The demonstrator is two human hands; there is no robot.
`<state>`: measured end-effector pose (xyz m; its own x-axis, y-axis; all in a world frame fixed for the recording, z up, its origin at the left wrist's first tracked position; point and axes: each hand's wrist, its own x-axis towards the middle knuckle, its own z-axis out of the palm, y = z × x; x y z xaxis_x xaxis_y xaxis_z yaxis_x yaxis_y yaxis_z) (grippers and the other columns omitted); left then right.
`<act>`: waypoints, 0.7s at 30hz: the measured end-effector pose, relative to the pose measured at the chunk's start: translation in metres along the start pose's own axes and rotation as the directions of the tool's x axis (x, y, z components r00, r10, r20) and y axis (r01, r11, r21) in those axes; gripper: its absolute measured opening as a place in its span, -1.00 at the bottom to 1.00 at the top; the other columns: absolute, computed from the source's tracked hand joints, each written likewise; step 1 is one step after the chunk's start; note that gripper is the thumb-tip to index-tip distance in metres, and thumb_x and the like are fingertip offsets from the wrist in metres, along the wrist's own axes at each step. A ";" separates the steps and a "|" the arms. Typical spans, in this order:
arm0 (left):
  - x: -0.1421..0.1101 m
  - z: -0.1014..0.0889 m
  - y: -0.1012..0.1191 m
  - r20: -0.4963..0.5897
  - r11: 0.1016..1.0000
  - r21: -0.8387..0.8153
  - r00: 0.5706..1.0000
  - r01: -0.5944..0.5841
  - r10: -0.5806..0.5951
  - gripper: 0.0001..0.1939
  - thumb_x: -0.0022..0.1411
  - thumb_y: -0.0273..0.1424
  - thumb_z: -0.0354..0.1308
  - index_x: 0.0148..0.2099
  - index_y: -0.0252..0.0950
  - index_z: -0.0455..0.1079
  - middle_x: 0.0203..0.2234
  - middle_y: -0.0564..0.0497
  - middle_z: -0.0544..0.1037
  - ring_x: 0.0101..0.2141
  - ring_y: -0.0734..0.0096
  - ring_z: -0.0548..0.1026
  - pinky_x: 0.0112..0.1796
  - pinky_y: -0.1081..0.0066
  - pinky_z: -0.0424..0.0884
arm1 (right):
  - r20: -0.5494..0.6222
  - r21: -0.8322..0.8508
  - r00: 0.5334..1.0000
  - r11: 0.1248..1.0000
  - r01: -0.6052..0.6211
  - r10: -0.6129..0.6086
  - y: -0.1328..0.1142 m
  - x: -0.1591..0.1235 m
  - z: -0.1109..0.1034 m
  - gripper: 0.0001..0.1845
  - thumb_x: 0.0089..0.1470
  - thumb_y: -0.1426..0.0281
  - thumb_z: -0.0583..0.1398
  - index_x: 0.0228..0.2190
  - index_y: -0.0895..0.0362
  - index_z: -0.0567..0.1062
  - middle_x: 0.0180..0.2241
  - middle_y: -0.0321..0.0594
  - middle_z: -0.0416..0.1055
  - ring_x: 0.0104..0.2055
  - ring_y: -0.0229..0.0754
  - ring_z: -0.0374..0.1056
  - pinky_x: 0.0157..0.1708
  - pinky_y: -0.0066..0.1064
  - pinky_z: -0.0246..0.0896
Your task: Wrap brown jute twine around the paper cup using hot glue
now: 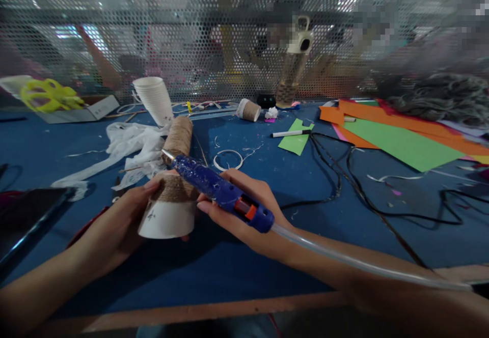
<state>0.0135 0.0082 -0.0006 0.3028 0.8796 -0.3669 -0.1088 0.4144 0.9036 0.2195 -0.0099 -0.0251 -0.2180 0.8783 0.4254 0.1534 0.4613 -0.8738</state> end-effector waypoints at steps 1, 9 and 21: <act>0.000 -0.001 -0.001 -0.005 1.000 0.003 1.000 -0.007 0.007 -0.55 0.18 -0.08 0.19 0.07 -0.11 0.45 -0.14 -0.01 0.65 -0.19 0.05 0.60 -0.34 0.33 0.50 | 0.003 0.001 1.000 1.000 0.008 -0.008 0.000 0.000 0.000 -0.84 0.08 0.49 0.35 -0.37 0.06 0.46 -0.32 -0.38 0.53 -0.29 -0.34 0.46 -0.27 -0.52 0.37; 0.003 -0.003 -0.006 -0.046 0.996 0.085 0.999 -0.016 0.020 -0.53 0.12 -0.03 0.30 0.02 -0.13 0.51 -0.22 0.03 0.68 -0.15 0.19 0.55 -0.24 0.42 0.40 | 0.000 -0.032 1.000 0.999 0.029 -0.029 -0.001 0.001 0.000 -0.83 0.07 0.48 0.36 -0.37 0.07 0.46 -0.32 -0.39 0.54 -0.28 -0.35 0.48 -0.25 -0.55 0.37; -0.001 -0.009 0.001 0.100 0.998 -0.038 0.993 -0.054 0.058 -0.59 0.26 -0.13 0.16 0.09 -0.19 0.45 -0.30 -0.10 0.64 -0.45 0.16 0.58 -0.53 0.24 0.58 | -0.033 -0.063 0.999 0.998 0.015 -0.017 0.003 0.000 -0.003 -0.87 0.12 0.50 0.31 -0.33 0.07 0.47 -0.28 -0.35 0.54 -0.24 -0.31 0.48 -0.24 -0.52 0.41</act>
<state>0.0042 0.0101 -0.0013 0.3895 0.8741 -0.2902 -0.1606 0.3747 0.9131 0.2226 -0.0077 -0.0269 -0.1888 0.8742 0.4474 0.2104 0.4810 -0.8511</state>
